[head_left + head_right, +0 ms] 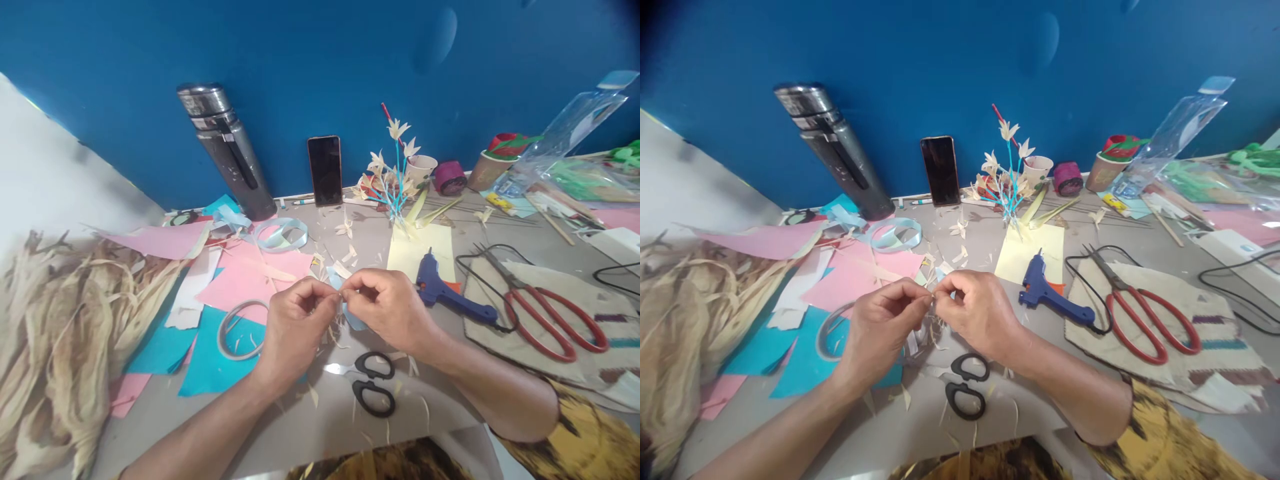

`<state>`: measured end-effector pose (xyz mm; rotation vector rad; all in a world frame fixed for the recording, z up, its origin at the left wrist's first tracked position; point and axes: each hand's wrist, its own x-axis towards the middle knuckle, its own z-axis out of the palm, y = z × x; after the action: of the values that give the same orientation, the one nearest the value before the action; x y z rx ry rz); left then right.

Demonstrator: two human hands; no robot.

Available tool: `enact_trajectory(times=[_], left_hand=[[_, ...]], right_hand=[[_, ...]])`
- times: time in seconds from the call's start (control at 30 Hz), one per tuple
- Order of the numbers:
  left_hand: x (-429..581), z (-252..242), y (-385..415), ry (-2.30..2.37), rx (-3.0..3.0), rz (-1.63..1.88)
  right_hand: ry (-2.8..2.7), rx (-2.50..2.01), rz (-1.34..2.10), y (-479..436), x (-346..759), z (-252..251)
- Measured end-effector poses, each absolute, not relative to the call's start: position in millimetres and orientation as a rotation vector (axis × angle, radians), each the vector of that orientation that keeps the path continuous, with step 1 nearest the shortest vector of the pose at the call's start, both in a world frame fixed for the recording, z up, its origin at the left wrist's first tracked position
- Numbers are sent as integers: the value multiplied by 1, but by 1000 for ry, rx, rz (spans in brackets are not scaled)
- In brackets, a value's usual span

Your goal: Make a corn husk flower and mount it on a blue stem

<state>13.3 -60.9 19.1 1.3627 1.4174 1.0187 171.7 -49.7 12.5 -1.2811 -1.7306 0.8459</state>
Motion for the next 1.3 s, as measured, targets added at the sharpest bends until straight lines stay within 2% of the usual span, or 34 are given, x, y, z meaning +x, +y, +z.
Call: enact_trajectory(times=[0.33, 0.67, 0.9, 1.17, 1.3], left_hand=[[13, 15, -63, 1442, 1667, 1105], [13, 14, -61, 1430, 1559, 1066], [13, 15, -64, 1462, 1643, 1081], [13, 15, -61, 1429, 1442, 1017], [13, 15, -60, 1437, 1437, 1024]], right_hand=[[-1841, -1292, 709, -51, 172, 9], [-1773, -1267, 917, -48, 175, 11], [-1846, -1298, 768, -49, 173, 12], [-1724, -1288, 1016, -48, 174, 14], [-1765, -1271, 985, -48, 175, 12]])
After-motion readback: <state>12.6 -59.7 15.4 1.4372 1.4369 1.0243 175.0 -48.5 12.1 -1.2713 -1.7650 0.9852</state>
